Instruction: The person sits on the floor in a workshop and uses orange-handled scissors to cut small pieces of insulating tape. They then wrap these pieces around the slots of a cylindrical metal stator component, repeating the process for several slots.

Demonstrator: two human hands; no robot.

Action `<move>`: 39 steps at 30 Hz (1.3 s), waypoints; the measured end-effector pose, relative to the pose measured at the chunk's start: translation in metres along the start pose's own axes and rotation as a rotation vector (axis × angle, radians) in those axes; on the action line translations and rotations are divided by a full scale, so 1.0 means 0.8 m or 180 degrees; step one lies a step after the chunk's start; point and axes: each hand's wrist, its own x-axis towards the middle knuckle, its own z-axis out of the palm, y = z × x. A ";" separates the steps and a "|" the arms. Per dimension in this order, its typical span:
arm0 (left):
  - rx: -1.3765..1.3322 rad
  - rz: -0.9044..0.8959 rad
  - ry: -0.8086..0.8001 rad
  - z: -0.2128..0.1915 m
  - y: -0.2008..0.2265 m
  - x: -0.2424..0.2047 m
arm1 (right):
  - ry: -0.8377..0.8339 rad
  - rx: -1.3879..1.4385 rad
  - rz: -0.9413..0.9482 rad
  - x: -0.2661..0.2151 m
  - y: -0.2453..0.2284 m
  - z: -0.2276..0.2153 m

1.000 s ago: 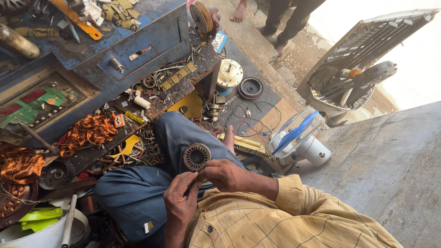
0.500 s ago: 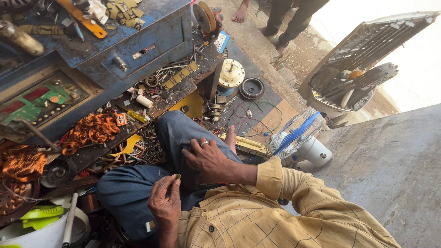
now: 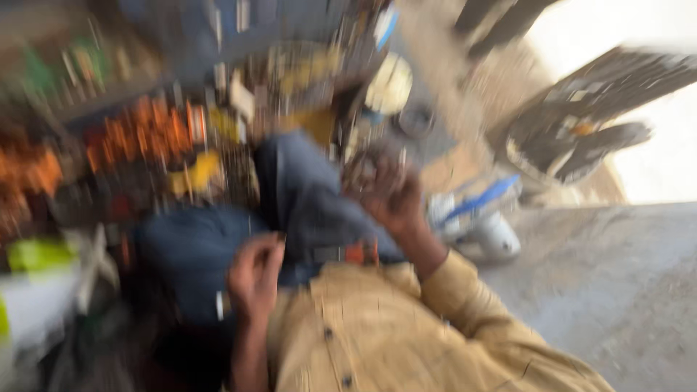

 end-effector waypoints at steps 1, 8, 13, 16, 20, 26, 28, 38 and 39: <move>-0.0392 -0.0002 -0.0067 0.006 0.004 0.002 | -0.0082 0.0317 0.0098 0.003 0.004 -0.012; 0.0200 0.0814 -0.0528 0.013 0.027 0.016 | -0.0708 -0.0125 0.0320 -0.006 0.056 -0.035; 0.0262 0.0759 -0.0529 0.026 0.015 0.024 | -0.0678 -0.0801 0.0288 -0.004 0.069 -0.028; 0.0232 0.0702 -0.0578 0.033 -0.002 0.025 | -0.0590 -0.0801 0.0289 -0.004 0.075 -0.031; 0.0248 0.0766 -0.0491 0.046 -0.015 0.023 | -0.0598 -0.0768 0.0299 -0.005 0.076 -0.041; 0.0592 0.0908 -0.0661 0.045 -0.015 0.027 | -0.0628 -0.0823 0.0269 -0.006 0.081 -0.048; 0.0861 0.1142 -0.0684 0.043 -0.015 0.029 | -0.0613 -0.0851 0.0314 -0.007 0.081 -0.045; 0.0964 0.0511 -0.0574 0.061 -0.007 0.022 | -0.0772 -0.1417 0.0115 -0.006 0.084 -0.036; 0.1099 0.0663 -0.0556 0.062 -0.006 0.019 | -0.0760 -0.1430 0.0088 -0.007 0.085 -0.035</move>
